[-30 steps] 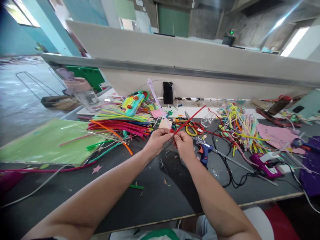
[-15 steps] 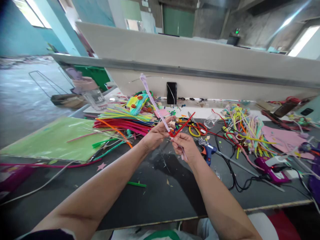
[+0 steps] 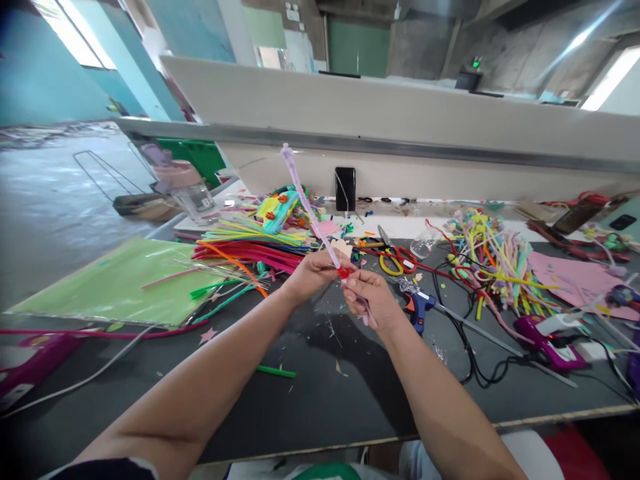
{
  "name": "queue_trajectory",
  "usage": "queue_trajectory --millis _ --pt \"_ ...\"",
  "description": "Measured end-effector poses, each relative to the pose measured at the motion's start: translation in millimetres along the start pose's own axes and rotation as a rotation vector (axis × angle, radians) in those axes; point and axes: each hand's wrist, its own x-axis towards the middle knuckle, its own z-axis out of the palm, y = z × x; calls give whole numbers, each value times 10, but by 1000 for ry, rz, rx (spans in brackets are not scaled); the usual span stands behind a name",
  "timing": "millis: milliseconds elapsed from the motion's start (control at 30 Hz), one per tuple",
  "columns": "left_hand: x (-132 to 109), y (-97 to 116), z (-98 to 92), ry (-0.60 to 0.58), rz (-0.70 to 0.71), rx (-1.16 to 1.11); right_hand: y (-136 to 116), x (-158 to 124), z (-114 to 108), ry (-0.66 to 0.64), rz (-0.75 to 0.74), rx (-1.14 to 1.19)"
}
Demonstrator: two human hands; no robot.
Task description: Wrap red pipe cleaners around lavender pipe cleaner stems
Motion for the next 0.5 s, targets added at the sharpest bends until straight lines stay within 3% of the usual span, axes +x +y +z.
queue_trajectory --millis 133,367,500 --pt "-26 -30 125 96 6 149 -50 15 -34 113 -129 -54" --pt "-75 13 222 73 93 500 23 80 -107 379 -333 -298" --pt "-48 83 222 79 19 482 115 104 -147 467 -422 -535"
